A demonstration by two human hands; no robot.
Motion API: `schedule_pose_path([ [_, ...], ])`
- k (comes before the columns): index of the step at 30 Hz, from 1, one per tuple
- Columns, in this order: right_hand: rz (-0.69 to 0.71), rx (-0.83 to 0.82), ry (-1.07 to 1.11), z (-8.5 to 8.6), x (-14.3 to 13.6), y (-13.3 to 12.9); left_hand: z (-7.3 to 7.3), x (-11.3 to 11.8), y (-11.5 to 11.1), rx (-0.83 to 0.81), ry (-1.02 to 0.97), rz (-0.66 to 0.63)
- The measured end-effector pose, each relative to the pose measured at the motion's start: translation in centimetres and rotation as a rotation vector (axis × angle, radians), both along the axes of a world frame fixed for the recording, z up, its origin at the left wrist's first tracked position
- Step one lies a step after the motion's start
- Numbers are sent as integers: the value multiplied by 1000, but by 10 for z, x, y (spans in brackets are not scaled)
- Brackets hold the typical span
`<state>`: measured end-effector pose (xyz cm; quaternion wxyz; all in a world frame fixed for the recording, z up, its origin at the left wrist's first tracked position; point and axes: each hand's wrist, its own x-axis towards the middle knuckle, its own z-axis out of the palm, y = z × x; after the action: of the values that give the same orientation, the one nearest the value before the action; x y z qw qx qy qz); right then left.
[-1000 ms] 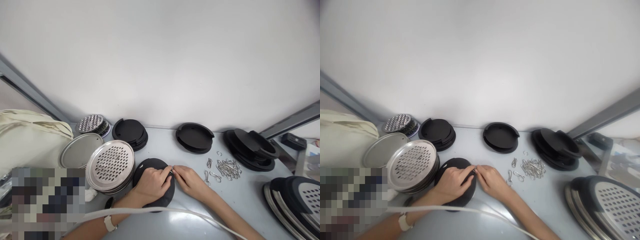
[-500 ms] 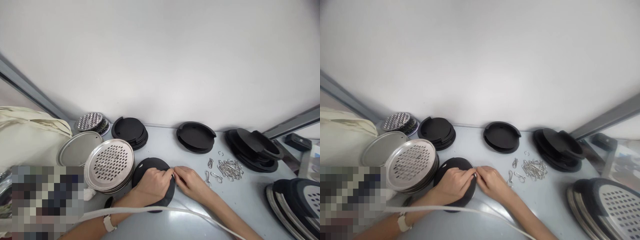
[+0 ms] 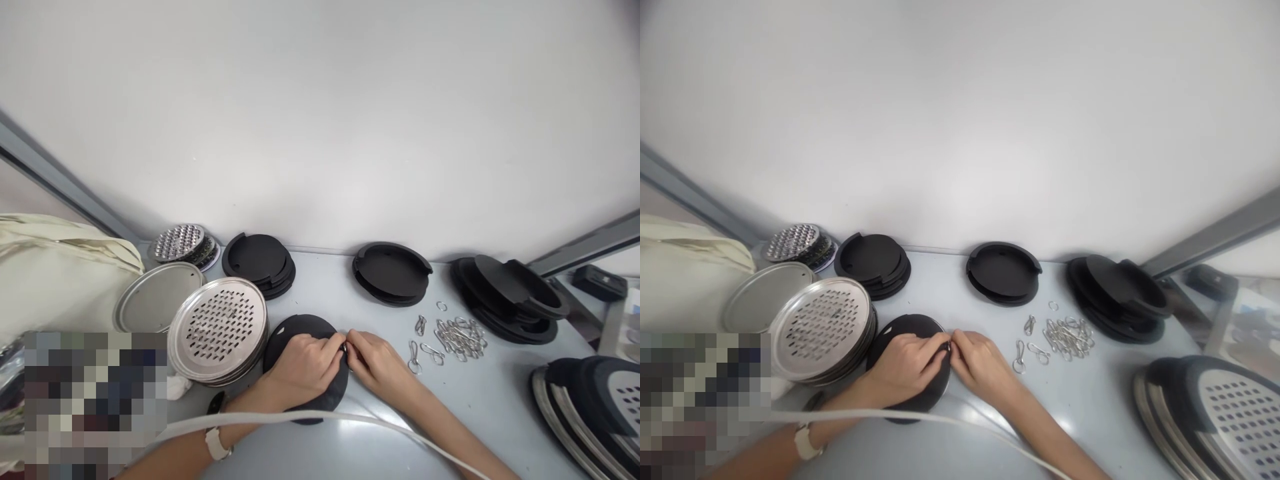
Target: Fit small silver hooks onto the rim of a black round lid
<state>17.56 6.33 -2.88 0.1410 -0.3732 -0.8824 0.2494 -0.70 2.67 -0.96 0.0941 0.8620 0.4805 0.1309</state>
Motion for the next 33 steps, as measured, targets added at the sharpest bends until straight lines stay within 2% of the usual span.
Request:
schedule_pose_path([
  [9,-34,45,-13,-3,-1,-3,0,-1,0,53,54,-86],
  [16,-57,9,-24,-5,-1,-3,-1,-2,0,50,39,-78],
  [22,-20,-102,4,7,2,0,-5,-2,0,30,36,-63],
  [27,42,-115,-4,17,4,1,-5,-1,0,25,22,-45],
  [33,44,-184,-5,23,10,3,-4,-2,0,15,7,-52],
])
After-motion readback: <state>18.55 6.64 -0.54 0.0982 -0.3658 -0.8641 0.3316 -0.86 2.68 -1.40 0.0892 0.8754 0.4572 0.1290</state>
